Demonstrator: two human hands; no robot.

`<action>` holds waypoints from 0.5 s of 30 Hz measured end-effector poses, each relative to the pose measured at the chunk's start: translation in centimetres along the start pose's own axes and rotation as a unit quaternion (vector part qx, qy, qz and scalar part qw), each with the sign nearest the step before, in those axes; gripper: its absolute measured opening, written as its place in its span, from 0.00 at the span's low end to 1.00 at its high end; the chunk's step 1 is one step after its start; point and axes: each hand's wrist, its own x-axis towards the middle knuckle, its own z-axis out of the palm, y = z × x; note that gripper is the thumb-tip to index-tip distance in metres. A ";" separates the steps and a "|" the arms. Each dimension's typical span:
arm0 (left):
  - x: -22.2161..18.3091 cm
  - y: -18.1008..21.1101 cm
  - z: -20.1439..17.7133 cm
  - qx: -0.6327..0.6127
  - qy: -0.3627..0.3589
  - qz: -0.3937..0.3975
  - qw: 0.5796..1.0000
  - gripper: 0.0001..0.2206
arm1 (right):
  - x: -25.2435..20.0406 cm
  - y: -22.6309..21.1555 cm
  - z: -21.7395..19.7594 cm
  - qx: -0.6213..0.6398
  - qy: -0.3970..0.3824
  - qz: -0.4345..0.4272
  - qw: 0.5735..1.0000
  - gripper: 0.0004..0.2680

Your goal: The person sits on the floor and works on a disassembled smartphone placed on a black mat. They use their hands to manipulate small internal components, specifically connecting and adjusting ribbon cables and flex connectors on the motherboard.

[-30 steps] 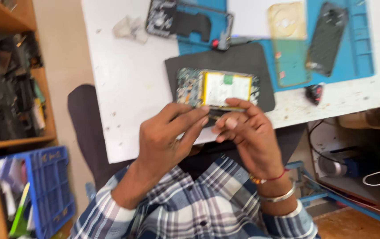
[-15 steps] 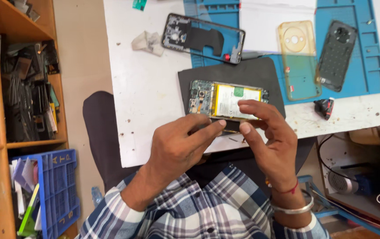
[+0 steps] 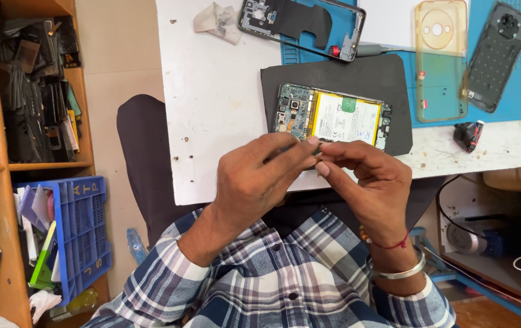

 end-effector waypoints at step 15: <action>0.3 -1.7 0.7 0.086 -0.006 -0.068 0.994 0.08 | 6.3 -2.1 -2.5 -0.167 -0.134 0.143 0.966 0.06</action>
